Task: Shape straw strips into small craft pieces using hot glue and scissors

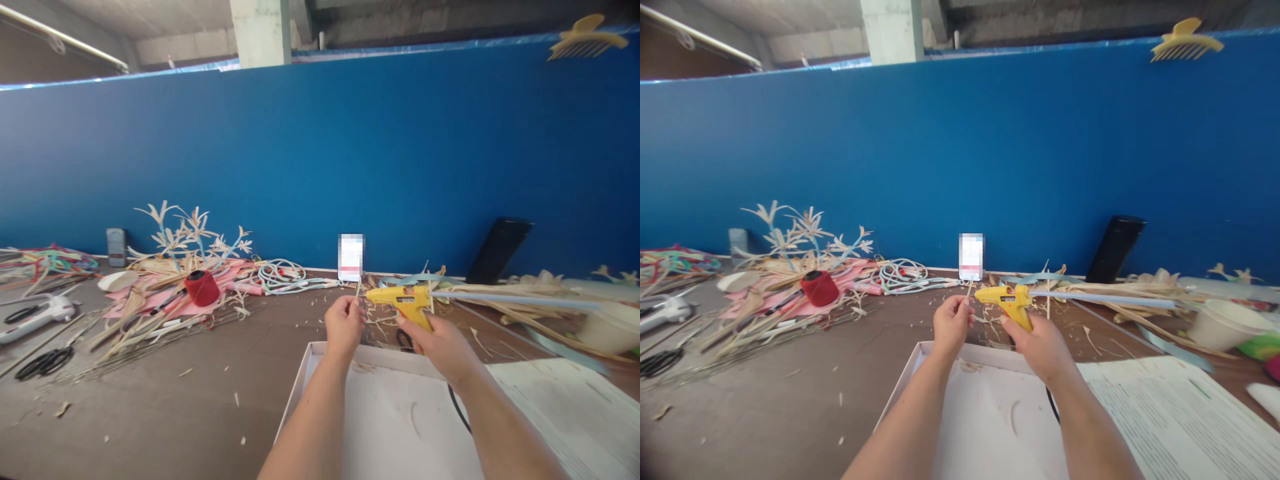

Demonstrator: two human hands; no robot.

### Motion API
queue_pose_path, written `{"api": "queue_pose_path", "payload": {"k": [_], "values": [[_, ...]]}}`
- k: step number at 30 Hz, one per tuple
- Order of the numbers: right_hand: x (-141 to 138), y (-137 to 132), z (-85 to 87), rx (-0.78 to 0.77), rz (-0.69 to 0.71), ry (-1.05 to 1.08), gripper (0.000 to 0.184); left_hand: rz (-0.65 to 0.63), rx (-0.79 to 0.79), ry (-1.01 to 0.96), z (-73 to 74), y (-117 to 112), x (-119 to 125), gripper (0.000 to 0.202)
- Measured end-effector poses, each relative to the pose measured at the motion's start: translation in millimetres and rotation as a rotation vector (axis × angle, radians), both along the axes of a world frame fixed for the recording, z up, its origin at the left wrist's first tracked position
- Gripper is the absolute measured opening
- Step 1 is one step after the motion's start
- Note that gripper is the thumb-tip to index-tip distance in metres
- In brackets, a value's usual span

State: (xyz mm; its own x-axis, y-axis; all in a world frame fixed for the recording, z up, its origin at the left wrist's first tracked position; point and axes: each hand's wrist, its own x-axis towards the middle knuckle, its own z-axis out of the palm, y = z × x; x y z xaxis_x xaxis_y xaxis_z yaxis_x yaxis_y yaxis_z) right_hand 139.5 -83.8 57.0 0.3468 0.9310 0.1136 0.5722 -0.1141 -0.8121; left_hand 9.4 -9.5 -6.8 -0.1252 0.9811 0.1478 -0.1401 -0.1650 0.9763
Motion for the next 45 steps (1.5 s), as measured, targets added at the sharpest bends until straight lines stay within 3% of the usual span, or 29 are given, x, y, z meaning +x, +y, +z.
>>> {"api": "queue_pose_path", "payload": {"k": [22, 45], "values": [[4, 1, 0.6, 0.020, -0.024, -0.013, 0.035, -0.017, 0.004, 0.027, 4.4, -4, 0, 0.021], [17, 6, -0.7, -0.080, 0.020, -0.029, 0.040, -0.039, -0.001, 0.045, 3.3, -5, 0, 0.022]]}}
